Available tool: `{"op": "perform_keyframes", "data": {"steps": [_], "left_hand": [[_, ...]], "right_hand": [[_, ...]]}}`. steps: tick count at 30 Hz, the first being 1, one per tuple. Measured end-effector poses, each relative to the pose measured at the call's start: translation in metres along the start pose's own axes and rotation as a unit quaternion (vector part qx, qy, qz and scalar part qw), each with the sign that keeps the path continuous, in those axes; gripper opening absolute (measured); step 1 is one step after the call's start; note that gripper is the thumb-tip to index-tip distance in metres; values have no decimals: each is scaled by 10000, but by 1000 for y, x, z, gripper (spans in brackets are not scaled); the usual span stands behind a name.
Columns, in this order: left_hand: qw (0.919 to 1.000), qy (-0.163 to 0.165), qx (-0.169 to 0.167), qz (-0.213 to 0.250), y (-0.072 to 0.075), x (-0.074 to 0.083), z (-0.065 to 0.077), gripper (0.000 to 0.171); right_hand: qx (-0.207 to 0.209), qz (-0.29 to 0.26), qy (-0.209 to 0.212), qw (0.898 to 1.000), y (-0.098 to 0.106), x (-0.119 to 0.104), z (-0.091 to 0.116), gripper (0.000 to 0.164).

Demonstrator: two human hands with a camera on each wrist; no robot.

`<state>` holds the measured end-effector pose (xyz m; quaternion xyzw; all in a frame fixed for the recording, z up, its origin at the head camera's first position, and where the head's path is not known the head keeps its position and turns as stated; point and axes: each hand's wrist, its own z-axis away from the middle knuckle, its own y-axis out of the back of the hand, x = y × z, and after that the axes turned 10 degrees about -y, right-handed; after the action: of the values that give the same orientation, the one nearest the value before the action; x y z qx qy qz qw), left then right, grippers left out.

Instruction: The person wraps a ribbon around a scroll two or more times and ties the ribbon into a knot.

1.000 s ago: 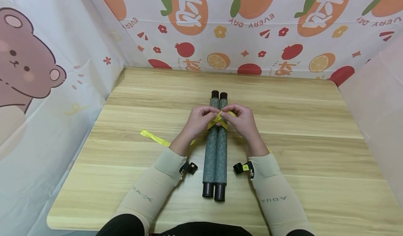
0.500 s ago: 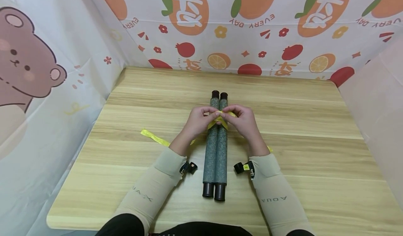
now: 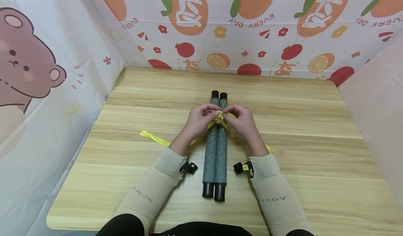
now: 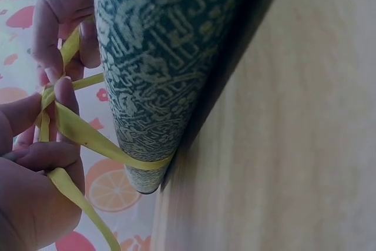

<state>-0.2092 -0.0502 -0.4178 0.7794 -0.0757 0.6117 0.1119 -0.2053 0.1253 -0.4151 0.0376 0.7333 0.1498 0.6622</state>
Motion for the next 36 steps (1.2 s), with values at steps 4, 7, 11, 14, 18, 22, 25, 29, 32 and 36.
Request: {"op": "perform_keyframes", "data": {"steps": [4,7,11,14,18,22,25,29,32,36], "left_hand": [[9988,103,-131,465,0,1,0,21],[9979,154,-236,579,1,-5,-1,22],[9984,182,-274,453,2,-18,-4,22],[9990,133,-270,336,1,-26,-6,22],[9991,58,-383,142,1,-28,-7,25],[9984,96,-554,38,0,-24,-7,30],[9980,131,-623,45,1,-14,-4,33],[9978,240,-606,104,1,2,-1,34],[9978,312,-549,175,2,6,-1,31],[9979,300,-516,238,3,6,-1,29]], "right_hand": [[-22,94,93,9999,0,0,0,9],[-32,233,153,9996,0,0,0,9],[-27,283,134,9995,0,-1,1,9],[3,195,77,9998,0,-1,1,10],[6,120,120,9999,0,-1,0,10],[-21,112,147,9998,0,-1,0,11],[-17,140,69,9999,0,-1,1,11],[-57,260,54,9996,1,-1,1,10],[-235,319,213,9990,2,-1,1,10],[-512,381,457,9969,3,-1,1,12]]}}
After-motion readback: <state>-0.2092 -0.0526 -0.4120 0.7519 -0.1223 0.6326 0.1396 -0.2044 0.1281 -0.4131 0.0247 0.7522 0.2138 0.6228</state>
